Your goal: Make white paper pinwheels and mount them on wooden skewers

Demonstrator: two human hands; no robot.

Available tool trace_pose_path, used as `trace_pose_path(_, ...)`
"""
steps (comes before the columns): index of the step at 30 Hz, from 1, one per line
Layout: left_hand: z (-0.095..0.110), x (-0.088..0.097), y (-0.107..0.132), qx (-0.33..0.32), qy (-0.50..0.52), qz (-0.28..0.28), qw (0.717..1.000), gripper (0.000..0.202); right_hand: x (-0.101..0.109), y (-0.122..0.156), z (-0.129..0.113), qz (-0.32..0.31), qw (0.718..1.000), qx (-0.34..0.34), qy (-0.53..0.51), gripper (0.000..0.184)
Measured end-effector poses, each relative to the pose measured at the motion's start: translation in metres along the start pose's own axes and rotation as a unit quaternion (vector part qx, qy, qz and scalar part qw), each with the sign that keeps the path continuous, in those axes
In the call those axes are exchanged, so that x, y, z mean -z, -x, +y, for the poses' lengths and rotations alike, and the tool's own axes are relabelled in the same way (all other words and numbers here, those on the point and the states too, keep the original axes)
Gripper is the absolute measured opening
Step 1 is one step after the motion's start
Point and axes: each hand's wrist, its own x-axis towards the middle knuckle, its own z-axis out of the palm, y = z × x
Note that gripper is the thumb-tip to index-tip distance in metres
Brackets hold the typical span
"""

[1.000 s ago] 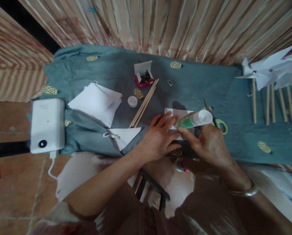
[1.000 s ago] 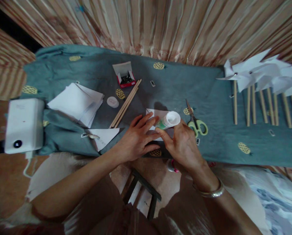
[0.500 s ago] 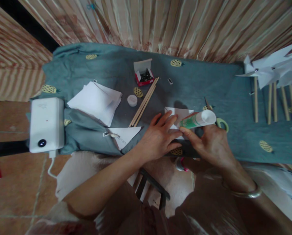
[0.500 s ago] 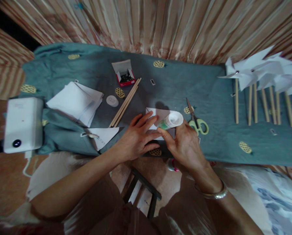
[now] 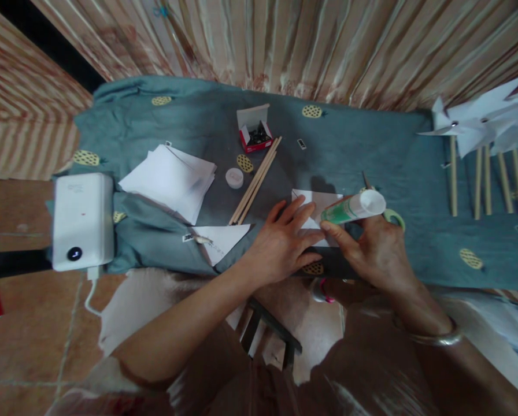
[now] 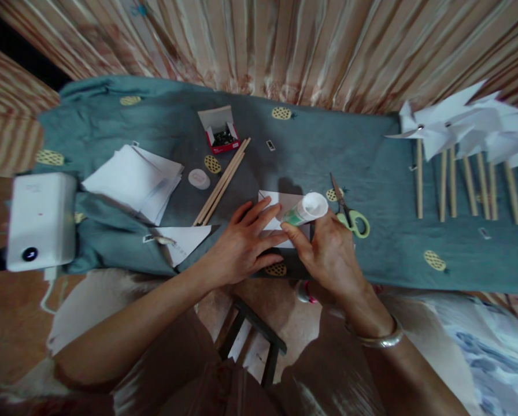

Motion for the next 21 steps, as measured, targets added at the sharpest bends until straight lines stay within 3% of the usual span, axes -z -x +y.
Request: trace_pose_path(21,0.0005,-0.0009,-0.0001,-0.002,-0.001,0.005,1.0,0.04,-0.0028,-0.0032,0.0031,-0.001,0.999,-0.026,0.019,0.048)
